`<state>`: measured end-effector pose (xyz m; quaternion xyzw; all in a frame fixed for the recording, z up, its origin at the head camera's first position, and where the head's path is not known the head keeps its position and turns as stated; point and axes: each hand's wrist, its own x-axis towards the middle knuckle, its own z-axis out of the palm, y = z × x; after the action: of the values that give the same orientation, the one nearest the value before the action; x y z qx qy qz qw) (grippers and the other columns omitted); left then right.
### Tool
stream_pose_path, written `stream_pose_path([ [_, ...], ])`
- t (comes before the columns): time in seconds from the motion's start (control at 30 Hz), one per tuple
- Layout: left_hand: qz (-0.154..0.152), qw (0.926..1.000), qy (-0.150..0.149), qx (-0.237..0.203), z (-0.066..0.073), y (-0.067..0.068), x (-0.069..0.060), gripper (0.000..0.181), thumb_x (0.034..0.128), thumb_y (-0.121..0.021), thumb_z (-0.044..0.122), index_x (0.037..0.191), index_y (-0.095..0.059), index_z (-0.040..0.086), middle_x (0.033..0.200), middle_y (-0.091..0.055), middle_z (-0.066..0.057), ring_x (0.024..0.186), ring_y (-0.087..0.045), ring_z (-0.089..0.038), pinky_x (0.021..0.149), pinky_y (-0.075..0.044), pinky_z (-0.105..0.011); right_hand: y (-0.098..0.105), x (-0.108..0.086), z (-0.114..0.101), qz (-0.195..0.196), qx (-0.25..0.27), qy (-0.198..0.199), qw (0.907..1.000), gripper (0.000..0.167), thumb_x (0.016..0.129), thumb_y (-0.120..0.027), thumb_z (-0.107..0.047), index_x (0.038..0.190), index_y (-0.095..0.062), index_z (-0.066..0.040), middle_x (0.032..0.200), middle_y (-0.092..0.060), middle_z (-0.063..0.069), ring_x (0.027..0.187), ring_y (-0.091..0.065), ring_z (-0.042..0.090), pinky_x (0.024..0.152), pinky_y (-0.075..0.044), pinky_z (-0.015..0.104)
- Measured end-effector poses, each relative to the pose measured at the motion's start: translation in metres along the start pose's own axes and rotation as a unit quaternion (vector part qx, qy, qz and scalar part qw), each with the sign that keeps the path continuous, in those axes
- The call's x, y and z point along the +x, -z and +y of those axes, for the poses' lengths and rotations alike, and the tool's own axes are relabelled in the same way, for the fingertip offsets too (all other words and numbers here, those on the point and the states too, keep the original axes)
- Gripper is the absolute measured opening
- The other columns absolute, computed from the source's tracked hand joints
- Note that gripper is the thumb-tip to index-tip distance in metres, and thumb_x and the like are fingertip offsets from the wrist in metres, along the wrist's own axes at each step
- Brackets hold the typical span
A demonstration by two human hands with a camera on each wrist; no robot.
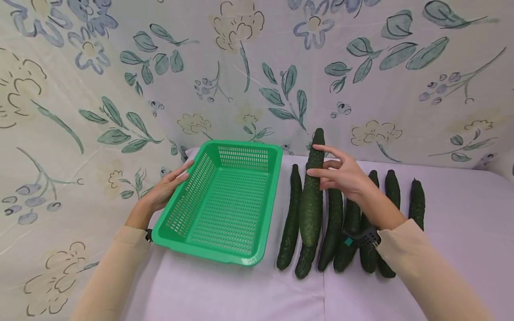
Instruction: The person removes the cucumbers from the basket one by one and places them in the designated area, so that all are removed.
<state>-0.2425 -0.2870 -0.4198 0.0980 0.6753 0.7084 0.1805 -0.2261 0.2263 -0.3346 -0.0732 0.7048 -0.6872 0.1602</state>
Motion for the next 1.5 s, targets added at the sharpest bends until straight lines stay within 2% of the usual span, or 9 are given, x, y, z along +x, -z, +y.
stream_pose_path([
  [0.37,0.008,1.0,0.002,-0.002,-0.001,0.0,0.004,0.053,0.1093,-0.042,0.026,0.16,-0.026,0.031,0.148,-0.042,-0.026,0.097,-0.069,-0.02,0.076,-0.059,-0.031,0.022,-0.009,0.012,0.006,-0.01,0.001,0.9999,0.077,0.095,-0.069,-0.004,0.159,-0.029,-0.022,0.094,-0.058,0.008,0.066,-0.056,0.018,0.061,-0.056,0.035],
  [0.6,0.002,1.0,0.005,-0.005,-0.003,-0.002,0.006,0.053,0.1096,-0.041,0.025,0.16,-0.025,0.03,0.152,-0.037,-0.025,0.103,-0.067,-0.02,0.079,-0.059,-0.031,0.038,-0.014,0.021,0.011,-0.001,0.008,0.9999,0.077,0.095,-0.067,-0.001,0.159,-0.03,-0.023,0.092,-0.056,0.007,0.064,-0.055,0.017,0.059,-0.056,0.035],
  [0.93,0.002,1.0,0.005,-0.002,-0.003,0.0,0.004,0.054,0.1096,-0.041,0.025,0.16,-0.025,0.03,0.151,-0.039,-0.023,0.102,-0.068,-0.02,0.078,-0.059,-0.032,0.063,-0.024,0.032,0.015,-0.04,0.013,0.999,0.078,0.097,-0.066,-0.003,0.16,-0.028,-0.027,0.102,-0.054,0.01,0.066,-0.056,0.017,0.061,-0.057,0.033],
  [1.13,-0.001,1.0,0.005,-0.003,-0.002,-0.001,0.002,0.054,0.1096,-0.041,0.025,0.16,-0.024,0.031,0.152,-0.038,-0.022,0.102,-0.067,-0.02,0.078,-0.059,-0.032,0.08,-0.032,0.038,0.011,-0.019,0.018,0.9996,0.077,0.097,-0.064,-0.001,0.159,-0.029,-0.028,0.103,-0.06,0.005,0.069,-0.059,0.016,0.062,-0.057,0.032],
  [1.5,0.005,0.9999,0.008,-0.009,0.001,-0.002,0.0,0.055,0.1094,-0.042,0.025,0.16,-0.024,0.031,0.152,-0.038,-0.022,0.101,-0.068,-0.019,0.077,-0.059,-0.03,0.109,-0.048,0.046,0.041,-0.021,0.002,0.999,0.077,0.099,-0.06,0.002,0.16,-0.027,-0.031,0.104,-0.066,-0.008,0.079,-0.065,0.016,0.065,-0.058,0.032],
])
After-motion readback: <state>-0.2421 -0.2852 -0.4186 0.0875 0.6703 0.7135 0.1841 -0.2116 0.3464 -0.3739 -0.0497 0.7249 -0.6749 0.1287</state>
